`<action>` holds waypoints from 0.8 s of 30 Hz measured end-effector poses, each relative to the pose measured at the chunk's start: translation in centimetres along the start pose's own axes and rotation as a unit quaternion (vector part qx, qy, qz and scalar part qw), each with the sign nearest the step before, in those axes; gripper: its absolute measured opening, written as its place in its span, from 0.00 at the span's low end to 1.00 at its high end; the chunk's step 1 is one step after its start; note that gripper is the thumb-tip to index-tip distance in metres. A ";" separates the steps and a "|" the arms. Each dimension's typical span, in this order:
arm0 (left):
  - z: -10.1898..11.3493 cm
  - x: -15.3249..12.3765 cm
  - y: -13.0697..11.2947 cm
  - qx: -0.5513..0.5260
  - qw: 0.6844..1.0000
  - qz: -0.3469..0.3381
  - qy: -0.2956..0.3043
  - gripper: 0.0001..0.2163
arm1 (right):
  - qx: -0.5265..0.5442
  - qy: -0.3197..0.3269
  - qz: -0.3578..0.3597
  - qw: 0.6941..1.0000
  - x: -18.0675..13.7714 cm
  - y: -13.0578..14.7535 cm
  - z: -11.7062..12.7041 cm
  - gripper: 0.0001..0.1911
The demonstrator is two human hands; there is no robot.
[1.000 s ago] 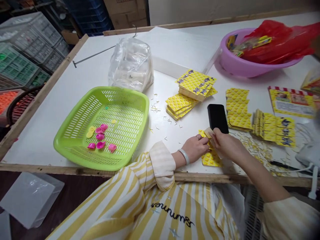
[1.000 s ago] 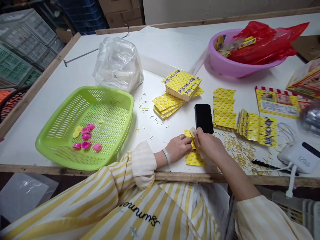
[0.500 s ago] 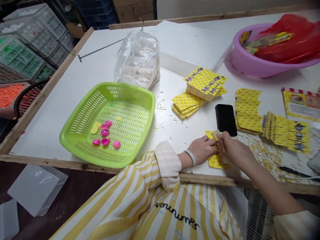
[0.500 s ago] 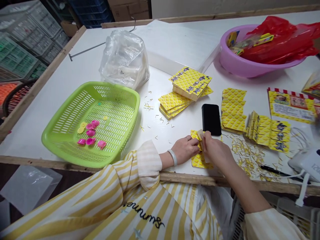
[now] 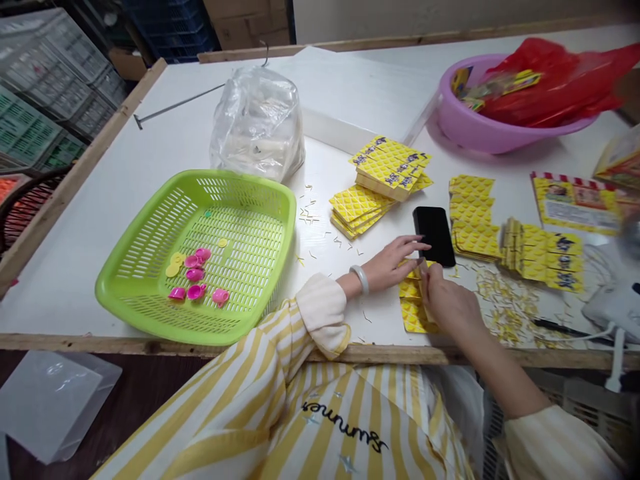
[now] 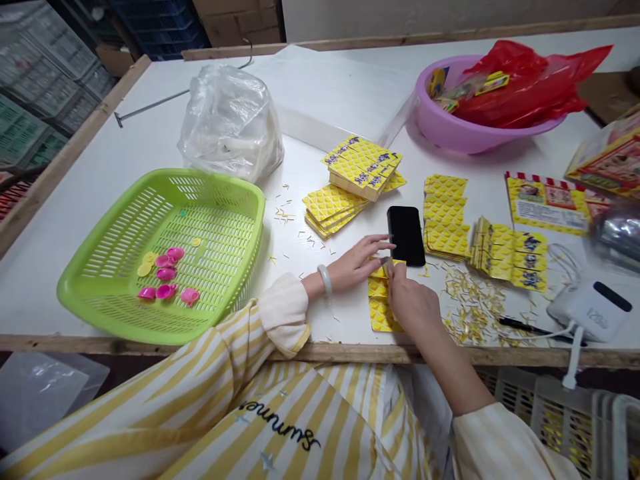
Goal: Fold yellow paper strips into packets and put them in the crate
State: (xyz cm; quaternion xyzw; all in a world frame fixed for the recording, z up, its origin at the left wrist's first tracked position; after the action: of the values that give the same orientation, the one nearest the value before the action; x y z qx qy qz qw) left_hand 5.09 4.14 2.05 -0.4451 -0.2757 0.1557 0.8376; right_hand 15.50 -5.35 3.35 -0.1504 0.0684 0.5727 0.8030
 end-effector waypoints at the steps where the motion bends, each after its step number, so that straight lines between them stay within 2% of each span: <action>1: -0.5 0.3 0.6 -0.029 0.999 0.007 0.013 0.15 | 0.001 -0.004 -0.007 1.000 0.0 0.0 0.0 0.16; 3: -1.5 0.5 1.5 -0.059 0.998 0.023 0.015 0.16 | 0.005 -0.010 -0.020 1.000 -0.1 0.1 0.0 0.16; 5: -2.3 0.0 1.9 -0.067 0.997 0.034 -0.012 0.14 | 0.006 -0.015 -0.037 0.999 -0.2 0.2 0.2 0.16; 7: -2.5 -0.7 1.8 -0.071 0.996 0.048 -0.038 0.13 | 0.002 -0.016 -0.048 0.999 -0.2 0.2 0.3 0.17; 9: -2.2 -1.5 1.3 -0.057 0.995 0.064 -0.044 0.14 | -0.002 -0.007 -0.029 1.000 -0.3 0.5 0.4 0.17; 12: -1.2 -3.2 0.3 -0.015 0.995 0.099 -0.028 0.17 | -0.013 0.012 0.055 0.998 -0.6 1.2 0.4 0.14; 15: 0.1 -5.0 -0.6 0.013 0.993 0.118 -0.025 0.24 | -0.037 0.004 0.124 0.992 -0.9 1.9 0.3 0.13; 20: 0.9 -6.4 -1.6 0.081 0.995 0.058 0.020 0.26 | -0.056 -0.039 0.120 0.990 -1.1 2.2 0.1 0.16; 24: 0.5 -6.3 -1.2 0.086 0.992 0.078 0.052 0.20 | -0.081 -0.057 0.103 0.990 -1.4 2.6 0.2 0.15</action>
State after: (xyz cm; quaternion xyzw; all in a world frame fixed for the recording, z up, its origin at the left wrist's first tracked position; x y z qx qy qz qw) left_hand -0.23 0.63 1.26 -0.3988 -0.1818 0.2199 0.8716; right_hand 12.60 -5.77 3.54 -0.1745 -0.0087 0.6638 0.7272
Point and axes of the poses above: each hand's wrist, its own x-axis towards the middle knuckle, its own z-axis out of the back of the hand, y = z × x, the point moved 3 cm from there along x, towards the middle knuckle, and after that the axes turned 1 degree about z, right-handed, at the moved point
